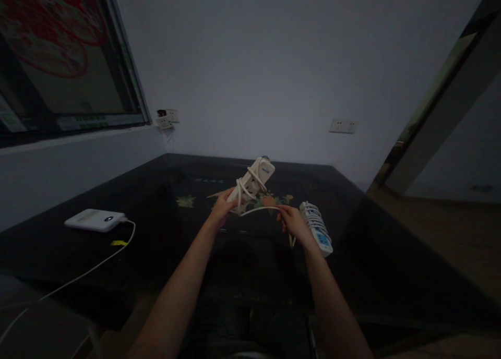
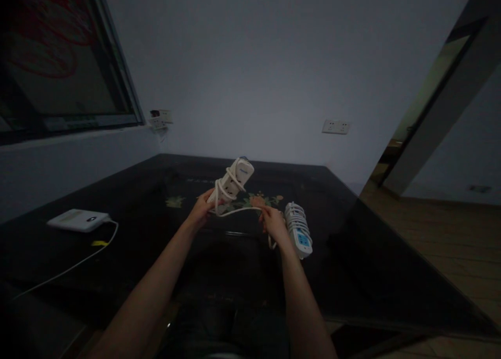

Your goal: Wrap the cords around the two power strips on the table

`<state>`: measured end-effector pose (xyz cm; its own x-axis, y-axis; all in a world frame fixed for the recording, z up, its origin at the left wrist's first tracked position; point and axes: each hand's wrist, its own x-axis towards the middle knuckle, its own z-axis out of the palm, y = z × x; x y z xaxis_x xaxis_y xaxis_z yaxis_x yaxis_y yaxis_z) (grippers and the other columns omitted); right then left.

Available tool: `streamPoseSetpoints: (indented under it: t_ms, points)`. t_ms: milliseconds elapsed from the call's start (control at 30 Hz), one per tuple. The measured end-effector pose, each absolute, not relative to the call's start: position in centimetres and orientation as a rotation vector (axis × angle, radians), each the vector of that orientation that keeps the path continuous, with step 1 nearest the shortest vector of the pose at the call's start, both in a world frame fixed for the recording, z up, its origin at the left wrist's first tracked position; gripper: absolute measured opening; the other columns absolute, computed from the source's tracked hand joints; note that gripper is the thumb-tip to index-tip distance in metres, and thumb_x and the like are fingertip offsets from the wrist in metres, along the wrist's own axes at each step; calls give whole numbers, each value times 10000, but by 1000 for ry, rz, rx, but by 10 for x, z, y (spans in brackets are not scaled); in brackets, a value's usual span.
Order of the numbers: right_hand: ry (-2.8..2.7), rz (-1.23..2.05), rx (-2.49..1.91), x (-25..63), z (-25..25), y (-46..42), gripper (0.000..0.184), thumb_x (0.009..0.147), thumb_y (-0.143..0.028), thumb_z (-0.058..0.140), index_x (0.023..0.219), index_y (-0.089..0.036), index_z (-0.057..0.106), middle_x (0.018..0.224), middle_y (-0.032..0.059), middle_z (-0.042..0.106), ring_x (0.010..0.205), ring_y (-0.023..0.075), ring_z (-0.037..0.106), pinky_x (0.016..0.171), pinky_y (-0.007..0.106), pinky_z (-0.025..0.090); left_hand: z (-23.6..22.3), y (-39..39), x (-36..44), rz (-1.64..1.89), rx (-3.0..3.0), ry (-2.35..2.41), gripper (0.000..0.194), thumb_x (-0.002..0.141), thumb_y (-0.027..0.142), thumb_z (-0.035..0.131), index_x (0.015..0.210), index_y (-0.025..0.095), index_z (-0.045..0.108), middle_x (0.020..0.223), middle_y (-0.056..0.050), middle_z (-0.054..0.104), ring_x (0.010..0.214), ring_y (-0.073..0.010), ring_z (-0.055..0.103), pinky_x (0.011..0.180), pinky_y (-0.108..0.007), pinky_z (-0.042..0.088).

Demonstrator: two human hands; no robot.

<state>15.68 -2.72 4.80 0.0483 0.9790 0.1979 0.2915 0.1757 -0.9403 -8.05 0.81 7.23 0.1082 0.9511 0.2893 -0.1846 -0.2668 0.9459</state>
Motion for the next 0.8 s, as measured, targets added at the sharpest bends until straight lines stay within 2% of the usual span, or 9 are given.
streamPoseSetpoints:
  t_ms: [33, 100, 167, 233, 400, 633, 667, 733, 800]
  points:
    - [-1487, 817, -1319, 152, 45, -26, 227, 801, -281, 513, 928, -181, 674, 647, 1, 601, 428, 113, 488, 425, 255, 434, 70, 10, -78, 1393, 1326, 845, 577, 524, 324, 772, 1053, 128, 654, 918, -76, 698, 768, -188, 633, 665, -257, 492]
    - [-1632, 629, -1351, 143, 40, -25, 262, 781, -181, 531, 995, -199, 681, 879, 58, 657, 714, 179, 613, 674, 339, 512, 65, 13, -73, 1394, 1334, 874, 548, 542, 344, 769, 1033, 128, 656, 893, -76, 698, 768, -194, 635, 660, -263, 493]
    - [-1792, 388, -1353, 134, 39, -28, 299, 748, -124, 577, 1018, -197, 684, 1137, 102, 609, 1052, 245, 553, 908, 413, 440, 61, 15, -68, 1400, 1380, 917, 507, 564, 363, 758, 1004, 129, 664, 867, -69, 696, 760, -197, 633, 656, -272, 493]
    - [-1951, 172, -1327, 125, 41, -33, 303, 747, -148, 628, 1042, -199, 678, 1253, 110, 543, 1195, 272, 445, 999, 446, 358, 57, 16, -63, 1419, 1447, 952, 468, 576, 354, 748, 978, 126, 671, 853, -59, 692, 749, -194, 626, 662, -280, 494]
    - [-2151, 80, -1187, 100, 50, -50, 237, 774, -341, 685, 984, -230, 682, 1034, 85, 648, 1089, 267, 499, 1025, 473, 281, 52, 12, -52, 1432, 1609, 1024, 337, 632, 260, 683, 938, 116, 678, 799, -40, 681, 713, -177, 608, 654, -269, 486]
    - [-1928, 389, -1187, 84, 43, -52, 143, 851, -317, 581, 824, -222, 683, 897, 22, 717, 913, 203, 620, 1082, 499, 136, 46, 7, -49, 1359, 1881, 1125, 296, 680, 149, 605, 960, 152, 700, 803, -40, 675, 726, -182, 614, 649, -254, 466]
    - [-1878, 426, -1209, 83, 41, -51, 149, 844, -320, 581, 796, -221, 681, 869, 14, 721, 891, 201, 626, 1077, 497, 157, 45, 7, -49, 1347, 1923, 1119, 310, 689, 153, 603, 983, 159, 699, 829, -46, 681, 752, -190, 618, 665, -260, 471]
    - [-1786, 501, -1234, 81, 39, -48, 166, 817, -336, 590, 741, -210, 667, 797, 9, 714, 821, 196, 631, 1014, 453, 290, 46, 6, -49, 1318, 2010, 1115, 322, 701, 160, 601, 1008, 174, 698, 887, -59, 688, 803, -203, 623, 708, -276, 479]
    - [-1719, 569, -1210, 80, 38, -47, 179, 783, -348, 595, 701, -195, 638, 728, 12, 686, 744, 186, 616, 858, 361, 418, 47, 5, -51, 1291, 2086, 1141, 315, 700, 160, 607, 999, 188, 703, 936, -69, 689, 848, -218, 624, 753, -296, 481]
